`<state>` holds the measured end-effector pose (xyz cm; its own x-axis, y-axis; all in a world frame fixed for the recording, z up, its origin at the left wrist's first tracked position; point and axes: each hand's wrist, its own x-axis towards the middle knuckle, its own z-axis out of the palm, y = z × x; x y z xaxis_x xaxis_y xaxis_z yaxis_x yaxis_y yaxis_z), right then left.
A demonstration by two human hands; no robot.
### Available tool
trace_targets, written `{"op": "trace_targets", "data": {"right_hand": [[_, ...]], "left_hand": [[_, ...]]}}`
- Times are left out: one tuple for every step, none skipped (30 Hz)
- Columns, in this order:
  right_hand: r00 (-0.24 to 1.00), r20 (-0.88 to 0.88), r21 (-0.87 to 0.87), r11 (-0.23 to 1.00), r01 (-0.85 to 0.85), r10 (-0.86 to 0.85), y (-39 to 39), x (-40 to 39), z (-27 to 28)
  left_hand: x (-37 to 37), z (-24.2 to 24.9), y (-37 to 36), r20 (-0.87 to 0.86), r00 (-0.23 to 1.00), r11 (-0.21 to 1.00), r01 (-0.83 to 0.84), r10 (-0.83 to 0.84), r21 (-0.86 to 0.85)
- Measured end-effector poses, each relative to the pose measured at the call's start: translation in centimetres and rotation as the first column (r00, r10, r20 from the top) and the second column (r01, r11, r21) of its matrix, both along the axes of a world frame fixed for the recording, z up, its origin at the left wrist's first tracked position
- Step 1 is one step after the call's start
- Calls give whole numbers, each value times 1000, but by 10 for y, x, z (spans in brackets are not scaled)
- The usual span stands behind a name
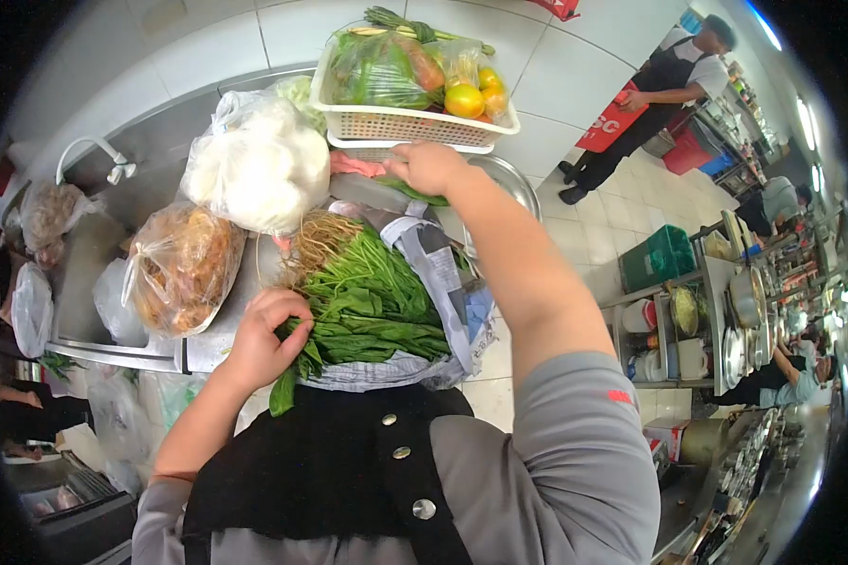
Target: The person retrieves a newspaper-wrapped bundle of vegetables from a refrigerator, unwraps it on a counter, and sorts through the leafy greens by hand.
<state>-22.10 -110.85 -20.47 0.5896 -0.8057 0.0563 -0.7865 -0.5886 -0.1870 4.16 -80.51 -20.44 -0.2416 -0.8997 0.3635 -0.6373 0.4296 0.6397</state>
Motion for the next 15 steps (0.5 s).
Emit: {"op": "trace_targets", "data": {"right_hand": [[1000,21,-5,1000,16,-15,4,-8,15],[999,42,-10,1000,29,-28,7,-16,30],[997,74,-16,999,36,-35,7,-25,45],[986,165,-53,997,47,-38,15,-33,60],[966,255,-83,995,61,-38,26,-38,77],[949,311,-21,999,49,-40,40,-40,93],[929,365,60,998,33,-53,61,-39,107],[922,385,147,989,-18,-40,94,-31,125],[912,410,220,973,-72,-26,125,-23,137],[937,342,195,970,-144,70,148,-17,137],[948,272,175,961,-216,164,173,-12,135],[946,199,155,945,-289,256,192,-7,132],[949,154,128,947,-295,275,204,-3,124],[950,107,97,948,-302,292,213,0,113],[950,59,64,949,-309,306,217,1,102]], "left_hand": [[-1,0,0,-2,1000,1000,2,-2,-11],[-1,0,0,-5,1000,1000,2,-2,-22],[-2,0,0,-5,1000,999,-3,2,-37],[-3,0,-1,-3,1000,999,-8,8,-47],[-4,-1,-3,-1,1000,998,-14,14,-53],[-4,0,-7,5,1000,997,15,-15,-79],[-4,0,-9,11,999,995,43,-43,-87],[-3,-2,-5,16,997,994,74,-73,-79],[-2,-2,-1,24,995,993,100,-99,-57],[-1,0,-4,35,992,991,124,-123,-57],[0,1,-4,45,988,987,151,-149,-56],[1,2,-2,50,986,985,162,-159,-56],[2,3,-1,57,984,983,174,-170,-62],[3,6,1,65,981,980,186,-182,-71],[3,10,4,73,980,981,188,-184,-53]]}}
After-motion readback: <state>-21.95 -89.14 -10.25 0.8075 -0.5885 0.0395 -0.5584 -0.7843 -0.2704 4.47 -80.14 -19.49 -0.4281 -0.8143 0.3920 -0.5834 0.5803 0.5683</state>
